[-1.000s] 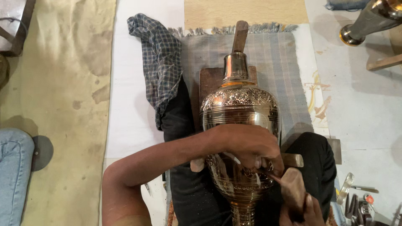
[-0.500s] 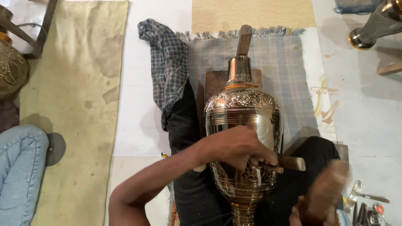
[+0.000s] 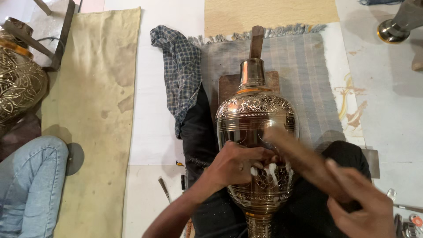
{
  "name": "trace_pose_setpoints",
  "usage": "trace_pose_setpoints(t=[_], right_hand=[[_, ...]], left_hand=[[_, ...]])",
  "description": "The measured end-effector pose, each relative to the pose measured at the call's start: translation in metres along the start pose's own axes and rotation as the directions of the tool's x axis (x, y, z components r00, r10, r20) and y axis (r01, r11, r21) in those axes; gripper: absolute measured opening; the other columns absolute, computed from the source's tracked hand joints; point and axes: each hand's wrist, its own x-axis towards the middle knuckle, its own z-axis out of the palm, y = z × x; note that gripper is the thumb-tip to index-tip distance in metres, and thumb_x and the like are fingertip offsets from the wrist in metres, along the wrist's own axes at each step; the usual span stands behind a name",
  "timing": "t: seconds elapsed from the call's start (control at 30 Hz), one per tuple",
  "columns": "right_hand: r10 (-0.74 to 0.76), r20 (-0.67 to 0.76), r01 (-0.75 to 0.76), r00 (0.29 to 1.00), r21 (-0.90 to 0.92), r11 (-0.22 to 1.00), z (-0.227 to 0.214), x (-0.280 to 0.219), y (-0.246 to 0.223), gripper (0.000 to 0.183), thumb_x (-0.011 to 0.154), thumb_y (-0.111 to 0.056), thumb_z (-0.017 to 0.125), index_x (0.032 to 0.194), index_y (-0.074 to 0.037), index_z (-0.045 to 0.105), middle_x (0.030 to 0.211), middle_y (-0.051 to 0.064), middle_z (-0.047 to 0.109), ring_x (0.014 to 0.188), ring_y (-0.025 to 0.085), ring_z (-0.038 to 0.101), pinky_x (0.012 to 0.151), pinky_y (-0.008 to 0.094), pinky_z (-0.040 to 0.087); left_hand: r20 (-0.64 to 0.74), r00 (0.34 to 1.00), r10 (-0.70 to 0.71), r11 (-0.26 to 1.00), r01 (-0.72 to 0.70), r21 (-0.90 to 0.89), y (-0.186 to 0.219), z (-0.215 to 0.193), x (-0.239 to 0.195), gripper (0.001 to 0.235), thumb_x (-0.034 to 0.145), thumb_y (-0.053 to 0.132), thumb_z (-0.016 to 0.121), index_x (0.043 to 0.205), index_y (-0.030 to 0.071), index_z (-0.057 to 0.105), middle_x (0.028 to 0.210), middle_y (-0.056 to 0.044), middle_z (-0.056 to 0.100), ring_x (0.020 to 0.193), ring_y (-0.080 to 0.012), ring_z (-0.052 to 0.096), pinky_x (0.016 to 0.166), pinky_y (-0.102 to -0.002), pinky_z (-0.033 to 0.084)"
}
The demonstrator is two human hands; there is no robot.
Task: The person uses a metal chisel and a wooden mallet to engrave decorative patterns onto the surface of a large silver-colored metal vase. They repeatedly strike the chisel to create fine lines and shapes on the vase's body.
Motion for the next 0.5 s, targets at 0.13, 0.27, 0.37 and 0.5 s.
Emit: trace_pose_setpoints(t=[0.13, 0.27, 0.37, 0.5], right_hand=[[0.048, 0.182, -0.039, 0.982, -0.049, 0.998, -0.021, 0.038, -0.023, 0.085, 0.076, 0.000, 0.072, 0.154, -0.023, 0.044, 0.139, 0.009, 0.063, 0.114, 0.024, 0.070, 0.092, 0.034, 0.060], [-0.166, 0.324, 0.210, 0.931, -0.106, 0.972, -0.030, 0.080, -0.060, 0.093, 0.073, -0.006, 0.070, 0.157, -0.031, 0.039, 0.137, 0.005, 0.065, 0.101, 0.022, 0.073, 0.078, 0.033, 0.063], [0.040, 0.538, 0.206, 0.842, -0.389, 0.898, -0.030, 0.105, -0.093, 0.089, 0.078, -0.028, 0.075, 0.155, -0.045, 0.033, 0.132, -0.008, 0.063, 0.079, 0.017, 0.068, 0.067, 0.030, 0.061], [0.299, 0.628, 0.247, 0.719, -0.633, 0.734, -0.036, 0.130, -0.129, 0.092, 0.084, -0.030, 0.074, 0.157, -0.057, 0.024, 0.125, -0.017, 0.061, 0.058, 0.012, 0.063, 0.055, 0.027, 0.055]], left_hand=[[-0.175, 0.982, -0.064, 0.998, 0.063, -0.010, 0.006, 0.010, -0.015, 0.047, 0.077, -0.017, 0.054, 0.119, -0.002, 0.070, 0.105, -0.015, 0.078, 0.090, -0.0238, 0.080, 0.064, -0.028, 0.067], [-0.419, 0.898, -0.133, 0.990, 0.144, -0.005, 0.018, 0.028, -0.023, 0.031, 0.091, -0.016, 0.054, 0.112, -0.003, 0.072, 0.101, -0.015, 0.079, 0.085, -0.0224, 0.081, 0.064, -0.028, 0.067], [-0.573, 0.793, -0.208, 0.971, 0.240, -0.021, 0.022, 0.041, -0.024, 0.024, 0.090, -0.013, 0.056, 0.107, -0.006, 0.072, 0.088, -0.014, 0.080, 0.073, -0.0197, 0.081, 0.058, -0.026, 0.063], [-0.700, 0.684, -0.205, 0.974, 0.215, -0.075, 0.030, 0.058, -0.024, 0.019, 0.092, -0.014, 0.055, 0.098, -0.007, 0.071, 0.089, -0.014, 0.080, 0.076, -0.0192, 0.081, 0.066, -0.025, 0.066]])
